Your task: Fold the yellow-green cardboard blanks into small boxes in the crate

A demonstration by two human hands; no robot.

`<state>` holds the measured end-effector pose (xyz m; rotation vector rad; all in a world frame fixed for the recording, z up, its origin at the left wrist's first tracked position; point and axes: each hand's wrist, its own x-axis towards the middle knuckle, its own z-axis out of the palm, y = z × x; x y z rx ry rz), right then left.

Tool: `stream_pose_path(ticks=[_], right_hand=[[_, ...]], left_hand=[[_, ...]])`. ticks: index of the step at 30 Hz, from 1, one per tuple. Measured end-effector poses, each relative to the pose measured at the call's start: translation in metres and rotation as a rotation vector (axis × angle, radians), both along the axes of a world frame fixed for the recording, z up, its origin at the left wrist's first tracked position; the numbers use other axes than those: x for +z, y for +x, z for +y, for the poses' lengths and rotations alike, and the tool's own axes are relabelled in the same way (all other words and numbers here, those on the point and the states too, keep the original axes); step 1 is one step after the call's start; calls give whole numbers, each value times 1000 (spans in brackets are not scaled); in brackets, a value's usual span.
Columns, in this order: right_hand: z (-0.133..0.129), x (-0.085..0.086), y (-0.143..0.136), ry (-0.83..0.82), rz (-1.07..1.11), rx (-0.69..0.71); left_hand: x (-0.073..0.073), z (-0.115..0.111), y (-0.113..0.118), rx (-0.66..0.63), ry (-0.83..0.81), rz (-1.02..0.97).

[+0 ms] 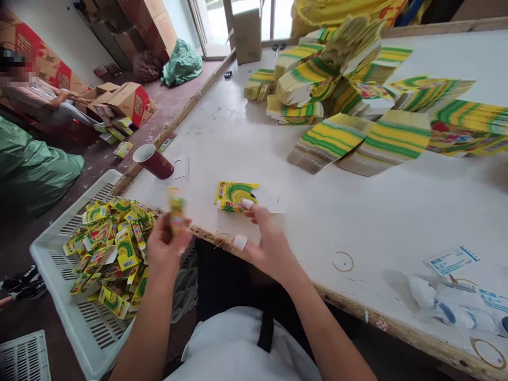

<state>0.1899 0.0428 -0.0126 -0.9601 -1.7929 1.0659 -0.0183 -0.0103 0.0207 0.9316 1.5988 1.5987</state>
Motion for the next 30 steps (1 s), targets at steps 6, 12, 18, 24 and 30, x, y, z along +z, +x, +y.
stream_pose_path(ticks=[6, 12, 18, 24, 30], right_hand=[[42, -9, -9, 114, -459, -285], [35, -6, -11, 132, -461, -309], [-10, 16, -17, -173, -54, 131], [-40, 19, -30, -484, 272, 290], [-26, 7, -23, -424, 318, 141]], left_hand=[[12, -4, -37, 518, 206, -821], [0, -1, 10, 240, -80, -967], [-9, 9, 68, -18, 160, -694], [2, 22, 74, 121, 259, -728], [-9, 16, 70, 6, 172, -560]])
